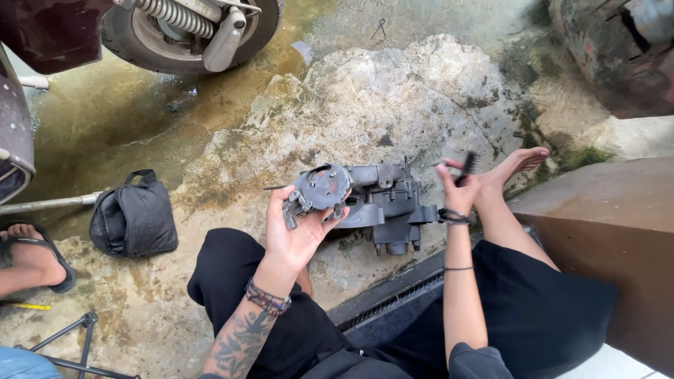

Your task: The person sits on the floor and uses a wire brush to scrub a small metal mechanical part. They rotate the part to clean different sides and crevices, focusing on removing grime from the surface.

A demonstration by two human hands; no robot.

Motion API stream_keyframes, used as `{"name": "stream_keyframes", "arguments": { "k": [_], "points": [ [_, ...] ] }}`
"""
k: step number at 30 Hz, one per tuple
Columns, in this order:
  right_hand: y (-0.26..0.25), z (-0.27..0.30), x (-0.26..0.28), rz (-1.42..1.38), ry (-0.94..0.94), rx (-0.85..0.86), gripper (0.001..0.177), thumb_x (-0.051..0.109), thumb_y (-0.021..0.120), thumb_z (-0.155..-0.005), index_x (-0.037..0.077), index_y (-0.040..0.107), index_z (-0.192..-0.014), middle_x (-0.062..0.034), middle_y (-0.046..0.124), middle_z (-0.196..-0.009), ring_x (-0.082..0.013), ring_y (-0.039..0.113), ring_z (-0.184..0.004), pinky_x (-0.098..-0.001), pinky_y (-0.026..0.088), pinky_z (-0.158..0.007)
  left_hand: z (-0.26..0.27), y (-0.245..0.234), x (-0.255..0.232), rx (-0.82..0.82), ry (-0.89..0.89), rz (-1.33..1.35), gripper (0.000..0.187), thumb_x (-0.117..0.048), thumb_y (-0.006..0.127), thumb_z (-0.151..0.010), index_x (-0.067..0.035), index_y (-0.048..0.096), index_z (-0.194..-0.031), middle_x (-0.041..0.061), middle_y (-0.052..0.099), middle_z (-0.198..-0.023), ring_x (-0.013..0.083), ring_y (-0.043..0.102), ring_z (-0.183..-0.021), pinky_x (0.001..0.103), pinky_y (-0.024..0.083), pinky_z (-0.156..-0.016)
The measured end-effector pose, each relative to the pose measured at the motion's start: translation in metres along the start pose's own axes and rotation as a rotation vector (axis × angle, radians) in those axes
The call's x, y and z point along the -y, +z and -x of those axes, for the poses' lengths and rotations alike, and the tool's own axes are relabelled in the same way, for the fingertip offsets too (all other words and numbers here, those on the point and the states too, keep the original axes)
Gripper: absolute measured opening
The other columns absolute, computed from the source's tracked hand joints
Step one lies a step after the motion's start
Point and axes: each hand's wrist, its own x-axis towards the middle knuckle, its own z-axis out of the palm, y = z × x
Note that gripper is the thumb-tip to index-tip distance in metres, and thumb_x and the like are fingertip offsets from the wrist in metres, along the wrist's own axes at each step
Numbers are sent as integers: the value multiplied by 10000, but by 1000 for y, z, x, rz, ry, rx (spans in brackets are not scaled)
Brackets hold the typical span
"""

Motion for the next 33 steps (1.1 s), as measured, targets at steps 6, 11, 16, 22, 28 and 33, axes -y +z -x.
{"name": "stream_keyframes", "arguments": {
  "k": [6,11,16,22,28,33],
  "points": [
    [50,74,86,22,-144,250,273,25,860,-844,75,778,-1099,85,364,-475,10,375,-448,-136,380,-528,3,-15,-4,55,6,10,397,-301,678,-808,-49,638,-1113,177,676,-1084,360,641,-884,617,559,-968],
    [61,82,80,157,-185,209,286,78,886,-821,166,815,-1084,66,352,-458,-29,399,-443,-169,397,-527,18,-18,-8,75,-6,23,409,-288,681,-809,-44,613,-1130,170,656,-1094,366,635,-910,620,570,-939],
    [56,96,109,276,-210,251,417,233,924,-822,183,729,-1187,28,732,-1081,-86,573,-612,-252,515,-641,13,-33,-12,96,8,4,418,-298,685,-813,-38,602,-1129,171,657,-1086,364,643,-898,610,582,-935],
    [3,75,125,304,-201,282,259,239,713,-1017,157,745,-1260,-15,638,-692,-83,479,-584,-236,431,-604,16,-21,5,123,-6,-8,385,-274,726,-805,-47,591,-1086,150,645,-1031,384,648,-892,594,614,-845],
    [-52,72,161,711,-311,199,138,126,860,-803,182,750,-863,-60,565,-651,-249,569,-655,-361,509,-743,-15,-38,37,252,79,-234,637,-276,746,-836,-93,472,-1381,155,517,-1274,362,612,-1082,579,572,-950],
    [-11,120,298,614,-626,213,250,412,690,-979,165,682,-943,-5,497,-758,-208,538,-804,-341,402,-996,6,-17,37,457,318,-589,516,-342,642,-909,-132,565,-1373,211,571,-1229,343,595,-1082,482,580,-900]
  ]
}}
